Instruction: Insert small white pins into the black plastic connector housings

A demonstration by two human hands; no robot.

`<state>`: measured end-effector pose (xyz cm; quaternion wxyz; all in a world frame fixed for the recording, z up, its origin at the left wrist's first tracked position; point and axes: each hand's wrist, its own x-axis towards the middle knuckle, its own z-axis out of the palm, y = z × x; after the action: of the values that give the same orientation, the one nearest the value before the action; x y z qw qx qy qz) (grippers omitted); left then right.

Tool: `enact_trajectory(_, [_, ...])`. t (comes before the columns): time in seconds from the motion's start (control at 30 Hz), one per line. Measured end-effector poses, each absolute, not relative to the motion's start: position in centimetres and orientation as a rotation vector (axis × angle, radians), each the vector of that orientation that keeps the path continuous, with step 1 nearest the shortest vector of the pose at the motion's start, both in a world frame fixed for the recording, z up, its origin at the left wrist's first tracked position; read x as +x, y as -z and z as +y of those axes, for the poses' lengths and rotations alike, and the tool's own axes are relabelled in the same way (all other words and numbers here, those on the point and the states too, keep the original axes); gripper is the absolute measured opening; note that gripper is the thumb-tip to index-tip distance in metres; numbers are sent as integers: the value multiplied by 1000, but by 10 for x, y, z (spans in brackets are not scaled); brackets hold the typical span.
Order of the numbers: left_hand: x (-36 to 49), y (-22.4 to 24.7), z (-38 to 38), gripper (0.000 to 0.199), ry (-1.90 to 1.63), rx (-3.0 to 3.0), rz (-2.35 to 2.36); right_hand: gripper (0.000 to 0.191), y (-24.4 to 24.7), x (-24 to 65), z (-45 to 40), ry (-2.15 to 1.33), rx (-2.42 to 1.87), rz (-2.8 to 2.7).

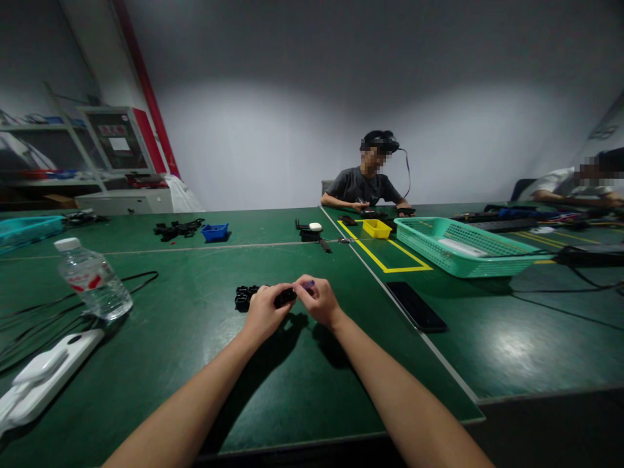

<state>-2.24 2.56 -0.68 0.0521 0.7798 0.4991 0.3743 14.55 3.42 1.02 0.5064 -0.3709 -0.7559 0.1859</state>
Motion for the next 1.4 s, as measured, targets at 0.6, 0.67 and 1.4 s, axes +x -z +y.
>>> enact_trajectory(0.6, [-22, 6, 25, 28, -1134, 2363, 1505, 23, -13, 144, 32, -442, -919, -1852])
enact_trajectory(0.67, [-23, 6, 25, 28, -1139, 2368, 1500, 23, -13, 144, 32, -450, -920, -1850])
enact_trajectory(1.4, [-25, 10, 29, 31, -1190, 2383, 1481, 17, -13, 144, 31, -441, -931, -1788])
